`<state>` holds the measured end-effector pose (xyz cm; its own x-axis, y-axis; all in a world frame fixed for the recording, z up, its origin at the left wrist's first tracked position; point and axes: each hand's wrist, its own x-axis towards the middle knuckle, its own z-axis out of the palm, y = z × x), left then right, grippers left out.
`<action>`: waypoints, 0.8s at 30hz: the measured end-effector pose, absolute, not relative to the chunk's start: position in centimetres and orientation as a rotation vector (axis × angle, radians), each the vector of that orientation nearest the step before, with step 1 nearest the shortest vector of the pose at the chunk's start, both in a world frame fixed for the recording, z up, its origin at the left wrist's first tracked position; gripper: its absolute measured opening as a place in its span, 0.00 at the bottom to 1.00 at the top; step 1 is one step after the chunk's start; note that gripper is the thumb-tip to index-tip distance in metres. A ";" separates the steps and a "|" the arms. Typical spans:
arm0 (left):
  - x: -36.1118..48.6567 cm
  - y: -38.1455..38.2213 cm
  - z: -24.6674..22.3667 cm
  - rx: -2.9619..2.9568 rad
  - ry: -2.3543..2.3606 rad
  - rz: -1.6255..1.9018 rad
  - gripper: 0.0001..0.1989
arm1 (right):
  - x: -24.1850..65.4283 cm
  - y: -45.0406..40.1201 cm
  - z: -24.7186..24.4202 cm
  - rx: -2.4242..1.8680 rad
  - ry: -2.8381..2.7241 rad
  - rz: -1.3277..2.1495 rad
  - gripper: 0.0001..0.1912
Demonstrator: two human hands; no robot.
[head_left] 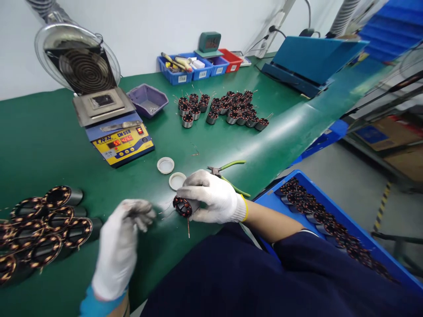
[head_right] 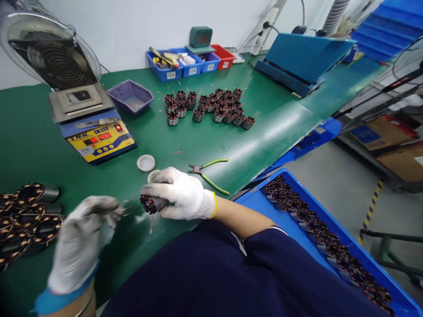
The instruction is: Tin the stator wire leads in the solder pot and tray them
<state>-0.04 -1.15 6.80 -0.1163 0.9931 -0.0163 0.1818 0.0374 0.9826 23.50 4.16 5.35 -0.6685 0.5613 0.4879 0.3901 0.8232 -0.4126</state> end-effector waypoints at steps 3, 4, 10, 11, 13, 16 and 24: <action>2.4 -0.9 5.6 1.261 1.403 1.101 0.13 | 23.2 4.5 5.6 -0.713 -2.385 0.390 0.24; 2.8 -1.1 5.5 1.228 1.395 1.148 0.11 | 23.2 5.0 5.8 -0.742 -2.382 0.414 0.24; 1.2 -1.5 5.7 0.984 1.529 1.406 0.14 | 22.8 10.4 7.9 -1.392 -2.446 0.470 0.27; 1.1 -1.3 5.6 1.033 1.535 1.351 0.15 | 22.5 11.4 8.3 -1.473 -2.504 0.465 0.27; 1.3 -1.0 5.3 1.203 1.556 1.178 0.17 | 21.9 13.1 8.8 -1.516 -2.651 0.475 0.28; 2.5 -0.8 4.5 1.590 1.589 0.861 0.18 | 20.8 14.7 9.3 -1.472 -2.822 0.527 0.29; 3.9 -1.8 3.3 2.145 1.463 0.658 0.15 | 19.6 15.2 9.6 -1.436 -2.930 0.468 0.29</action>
<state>3.94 -1.78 3.28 0.3209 0.9383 0.1286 0.7190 -0.3298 0.6118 19.58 15.20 9.62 -0.6108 0.7480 -0.2595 0.7917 0.5827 -0.1838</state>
